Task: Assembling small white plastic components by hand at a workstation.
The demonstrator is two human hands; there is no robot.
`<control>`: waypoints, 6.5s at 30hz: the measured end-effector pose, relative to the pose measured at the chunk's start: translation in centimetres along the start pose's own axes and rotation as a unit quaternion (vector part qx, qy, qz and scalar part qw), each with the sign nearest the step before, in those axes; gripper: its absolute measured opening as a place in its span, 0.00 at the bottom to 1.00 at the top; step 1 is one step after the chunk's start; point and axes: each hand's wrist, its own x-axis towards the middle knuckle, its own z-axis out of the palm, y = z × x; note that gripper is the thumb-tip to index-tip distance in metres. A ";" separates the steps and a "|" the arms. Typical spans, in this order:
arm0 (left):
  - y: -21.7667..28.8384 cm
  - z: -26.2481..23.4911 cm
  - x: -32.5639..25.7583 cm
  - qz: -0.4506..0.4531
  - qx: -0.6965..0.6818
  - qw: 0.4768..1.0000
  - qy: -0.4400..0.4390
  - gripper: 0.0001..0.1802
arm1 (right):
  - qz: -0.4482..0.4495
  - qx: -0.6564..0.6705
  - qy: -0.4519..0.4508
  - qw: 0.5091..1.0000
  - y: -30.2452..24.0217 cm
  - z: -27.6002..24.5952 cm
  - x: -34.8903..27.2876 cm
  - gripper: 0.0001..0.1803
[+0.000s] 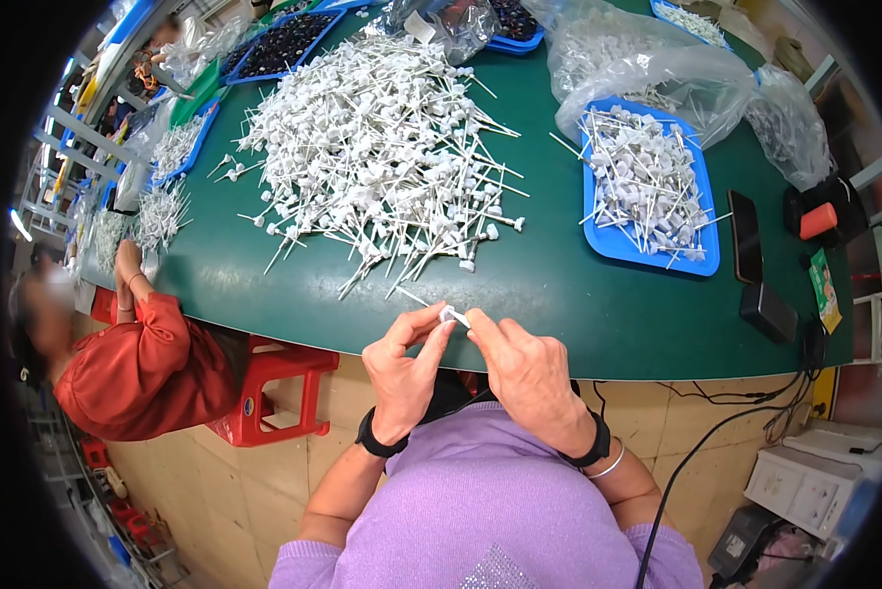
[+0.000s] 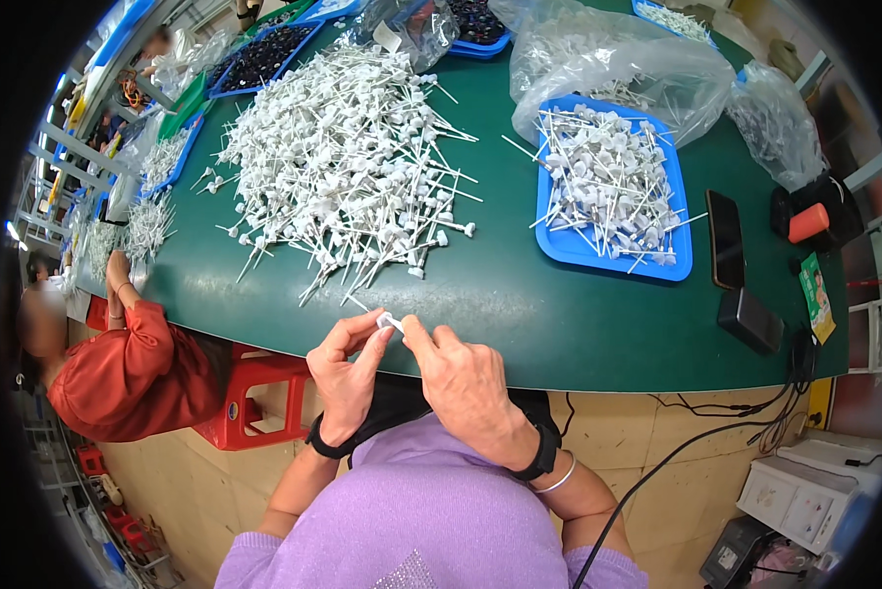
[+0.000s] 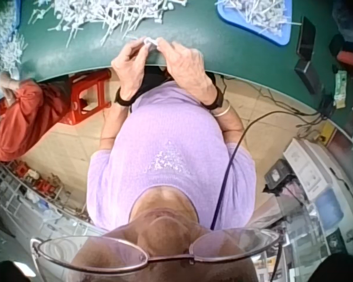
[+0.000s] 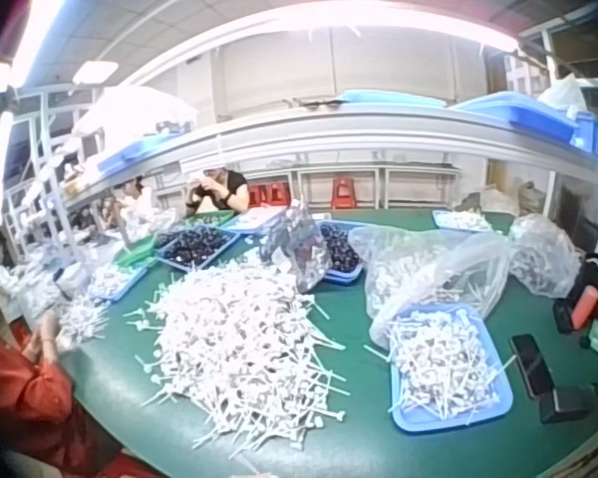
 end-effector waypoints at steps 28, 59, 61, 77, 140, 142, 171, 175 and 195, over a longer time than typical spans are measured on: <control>-0.5 -1.7 0.7 0.072 0.069 0.992 -0.074 0.11 | 0.262 0.676 -0.338 0.600 4.6 0.5 1.6 0.17; -1.1 -0.6 0.6 -0.099 -0.190 0.977 -0.026 0.13 | 0.011 -0.013 -0.026 1.000 -0.7 0.4 0.6 0.09; -1.2 -0.6 0.5 -0.093 -0.184 0.978 -0.024 0.12 | 0.023 -0.027 -0.037 0.999 -1.0 0.3 0.5 0.09; -0.5 -1.5 1.0 -0.139 -0.202 0.968 -0.052 0.14 | 0.009 -0.007 -0.080 0.997 -1.3 -2.6 1.0 0.10; 1.9 -0.4 6.8 0.001 0.175 0.935 -0.309 0.06 | 0.064 0.090 -0.018 0.994 3.7 -4.5 -0.5 0.10; 2.7 -1.0 6.2 -0.077 0.070 0.940 -0.325 0.07 | 0.038 0.099 -0.012 0.994 3.2 -3.6 0.1 0.10; 0.3 -2.8 2.7 -0.237 -0.250 0.922 -0.180 0.17 | -0.012 0.028 -0.053 0.998 -0.3 -1.8 1.0 0.07; 0.4 -2.7 2.6 -0.235 -0.250 0.923 -0.175 0.17 | -0.014 0.020 -0.051 0.998 -0.5 -1.8 1.1 0.09; 0.3 -2.5 2.1 -0.208 -0.215 0.940 -0.162 0.17 | -0.011 0.046 -0.041 0.998 -0.2 -1.3 1.0 0.08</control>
